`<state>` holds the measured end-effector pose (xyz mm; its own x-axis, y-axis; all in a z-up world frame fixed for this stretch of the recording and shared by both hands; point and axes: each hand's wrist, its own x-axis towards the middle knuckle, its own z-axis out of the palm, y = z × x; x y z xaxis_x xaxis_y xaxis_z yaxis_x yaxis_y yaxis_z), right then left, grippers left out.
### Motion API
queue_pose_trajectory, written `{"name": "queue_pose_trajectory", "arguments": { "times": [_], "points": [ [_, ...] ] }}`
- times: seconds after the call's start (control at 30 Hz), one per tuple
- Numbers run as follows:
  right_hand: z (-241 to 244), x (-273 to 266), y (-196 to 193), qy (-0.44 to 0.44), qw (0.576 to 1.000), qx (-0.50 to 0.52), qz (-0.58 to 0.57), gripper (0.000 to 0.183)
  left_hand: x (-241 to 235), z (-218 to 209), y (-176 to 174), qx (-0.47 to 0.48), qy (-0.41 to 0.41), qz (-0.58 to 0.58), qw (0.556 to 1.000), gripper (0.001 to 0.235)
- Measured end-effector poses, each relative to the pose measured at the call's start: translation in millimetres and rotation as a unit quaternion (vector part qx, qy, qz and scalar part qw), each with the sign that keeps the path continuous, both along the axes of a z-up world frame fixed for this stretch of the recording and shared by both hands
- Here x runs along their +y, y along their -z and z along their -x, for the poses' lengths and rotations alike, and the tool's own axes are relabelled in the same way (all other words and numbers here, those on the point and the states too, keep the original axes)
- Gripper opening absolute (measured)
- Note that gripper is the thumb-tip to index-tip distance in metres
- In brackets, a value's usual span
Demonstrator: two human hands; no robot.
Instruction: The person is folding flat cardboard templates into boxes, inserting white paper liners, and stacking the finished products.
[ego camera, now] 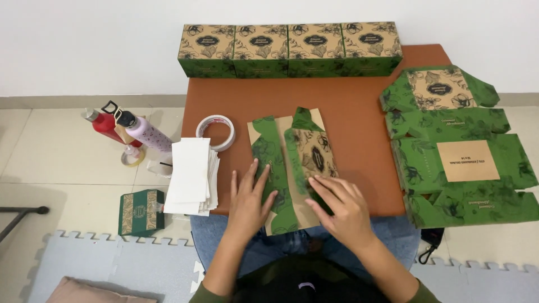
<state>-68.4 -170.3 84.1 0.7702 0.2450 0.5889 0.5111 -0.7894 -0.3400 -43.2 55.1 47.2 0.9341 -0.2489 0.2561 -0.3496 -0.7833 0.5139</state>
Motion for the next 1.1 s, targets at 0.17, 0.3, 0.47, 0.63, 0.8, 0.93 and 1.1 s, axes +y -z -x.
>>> {"name": "queue_pose_trajectory", "arguments": {
  "times": [0.17, 0.3, 0.47, 0.63, 0.8, 0.93, 1.1],
  "points": [
    [-5.5, -16.7, 17.0, -0.074, 0.964, 0.238, 0.091, 0.06, 3.4, -1.2, 7.2, 0.018, -0.004, -0.021, 1.0, 0.056],
    [-23.7, -25.8, 17.7, -0.109, 0.916, 0.354, 0.153, 0.074, 5.7, -3.5, 10.7, -0.007, 0.006, -0.036, 0.999, 0.057],
    [-94.1, -23.2, 33.0, -0.097, 0.906, 0.363, 0.197, 0.078, 6.9, -4.9, 21.6, -0.026, 0.006, -0.047, 0.999, 0.056],
    [-160.8, -5.1, 40.8, -0.052, 0.901, 0.363, 0.23, 0.086, 6.7, -4.6, 24.9, -0.048, 0.003, -0.057, 0.997, 0.056],
    [-191.7, 7.2, 52.4, -0.007, 0.908, 0.351, 0.227, 0.087, 5.5, -1.9, 24.3, -0.067, -0.006, -0.056, 0.996, 0.054],
    [-152.6, 14.4, 26.7, -0.009, 0.915, 0.349, 0.202, 0.09, 4.6, -2.2, 24.9, -0.059, -0.011, -0.065, 0.996, 0.054],
    [-68.6, 17.4, 6.7, -0.057, 0.893, 0.38, 0.235, 0.118, 5.8, -2.6, 25.5, -0.06, -0.004, -0.075, 0.995, 0.053]
  ]
}}
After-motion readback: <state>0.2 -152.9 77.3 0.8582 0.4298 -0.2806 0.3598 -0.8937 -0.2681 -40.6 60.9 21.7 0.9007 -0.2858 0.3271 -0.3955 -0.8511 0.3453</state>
